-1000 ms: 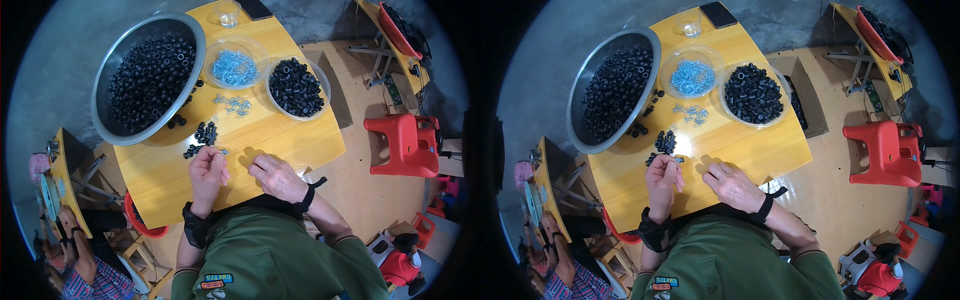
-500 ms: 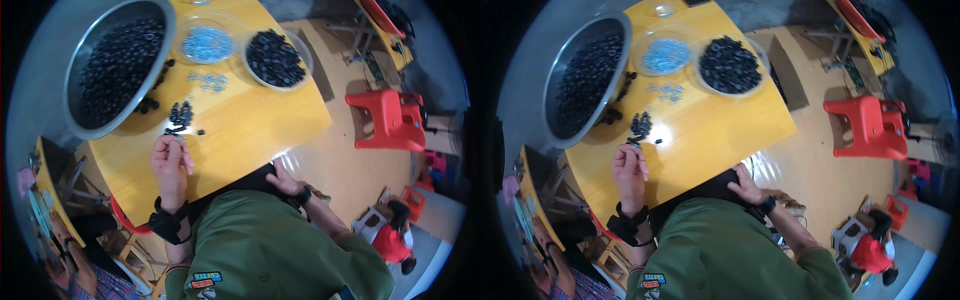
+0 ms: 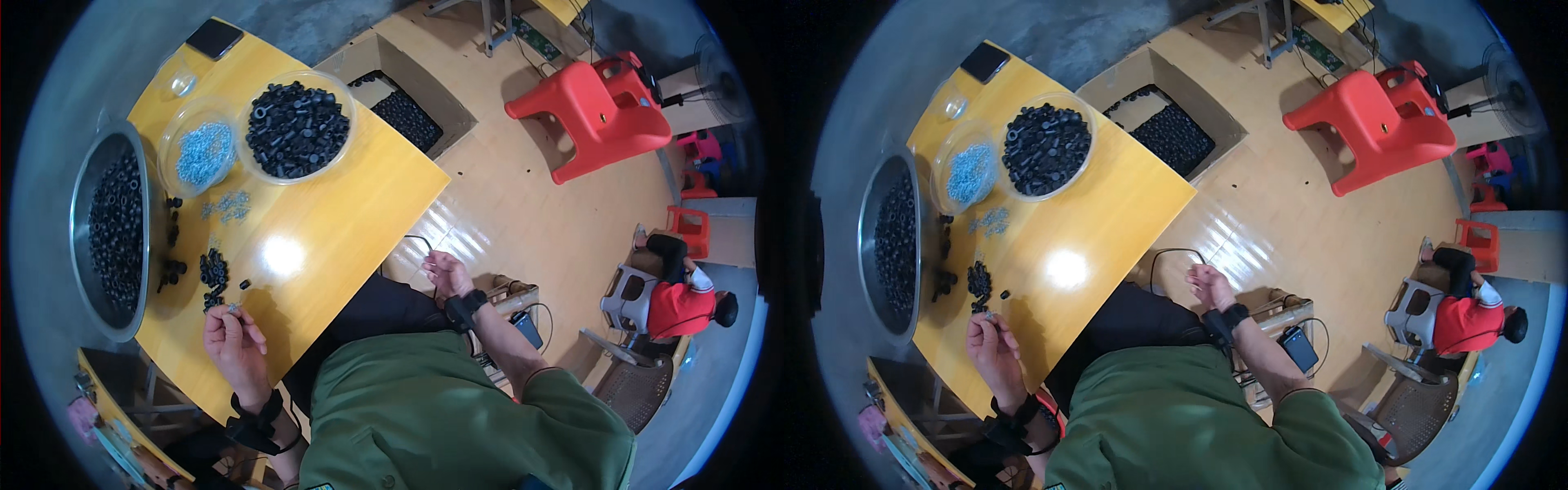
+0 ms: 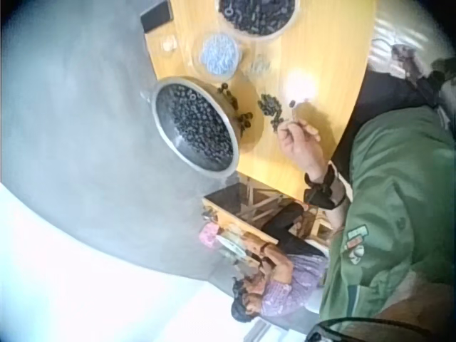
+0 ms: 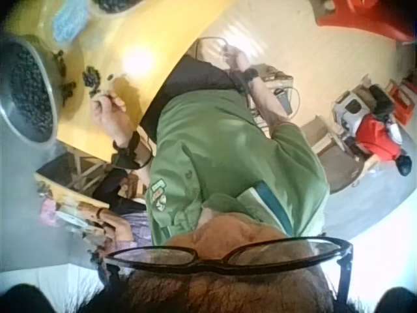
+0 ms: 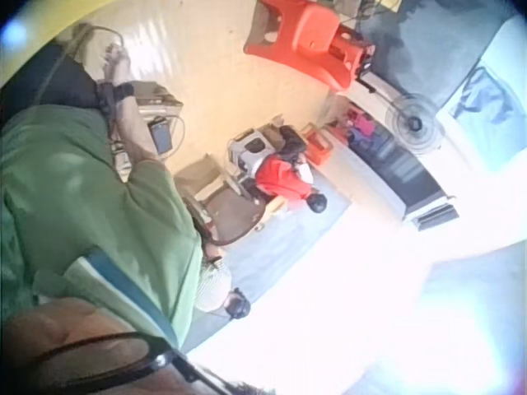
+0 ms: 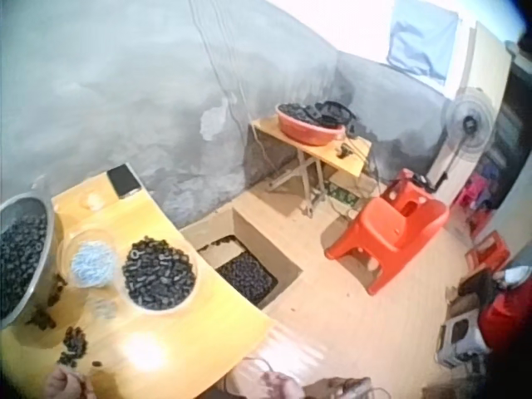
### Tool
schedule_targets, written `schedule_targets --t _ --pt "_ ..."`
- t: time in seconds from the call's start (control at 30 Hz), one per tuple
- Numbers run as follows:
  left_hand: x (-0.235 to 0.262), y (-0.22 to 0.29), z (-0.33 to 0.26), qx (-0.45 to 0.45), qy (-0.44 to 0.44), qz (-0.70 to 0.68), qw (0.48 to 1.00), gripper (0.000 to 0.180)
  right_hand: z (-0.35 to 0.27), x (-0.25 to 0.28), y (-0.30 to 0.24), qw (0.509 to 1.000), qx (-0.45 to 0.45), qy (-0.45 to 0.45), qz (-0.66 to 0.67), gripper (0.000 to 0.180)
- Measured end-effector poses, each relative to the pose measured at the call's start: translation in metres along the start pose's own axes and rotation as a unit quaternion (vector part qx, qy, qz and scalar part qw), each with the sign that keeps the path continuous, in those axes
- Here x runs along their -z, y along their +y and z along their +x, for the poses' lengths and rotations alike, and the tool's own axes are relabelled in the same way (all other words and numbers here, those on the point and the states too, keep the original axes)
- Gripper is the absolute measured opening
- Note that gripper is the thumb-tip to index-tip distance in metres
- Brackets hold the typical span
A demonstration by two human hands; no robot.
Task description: Sorting small black plastic parts and inserting metal pins into them.
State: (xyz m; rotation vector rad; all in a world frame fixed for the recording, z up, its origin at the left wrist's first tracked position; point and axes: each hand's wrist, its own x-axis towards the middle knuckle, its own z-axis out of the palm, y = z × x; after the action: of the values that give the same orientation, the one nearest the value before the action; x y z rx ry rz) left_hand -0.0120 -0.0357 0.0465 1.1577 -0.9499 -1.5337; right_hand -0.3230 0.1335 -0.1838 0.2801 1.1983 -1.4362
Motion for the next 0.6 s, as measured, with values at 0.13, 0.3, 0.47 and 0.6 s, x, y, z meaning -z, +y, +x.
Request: schedule_targets --t 0.13,0.3,0.47,0.6 --pt "-0.018 0.003 0.006 0.003 0.001 0.028 1.0 0.012 0.019 0.064 0.004 0.999 -0.029 -0.002 0.041 0.02" --pt "-0.031 -0.006 0.014 0.002 -0.009 0.066 0.998 0.011 0.043 0.107 0.008 0.999 -0.038 0.028 0.013 0.018" --pt "-0.021 -0.017 0.015 0.007 -0.003 0.078 0.997 0.01 0.047 0.125 0.016 0.998 -0.035 0.055 -0.011 0.015" --pt "-0.025 -0.023 0.017 0.014 0.029 0.065 0.997 0.011 0.04 0.134 0.033 0.993 -0.066 0.094 0.039 0.015"
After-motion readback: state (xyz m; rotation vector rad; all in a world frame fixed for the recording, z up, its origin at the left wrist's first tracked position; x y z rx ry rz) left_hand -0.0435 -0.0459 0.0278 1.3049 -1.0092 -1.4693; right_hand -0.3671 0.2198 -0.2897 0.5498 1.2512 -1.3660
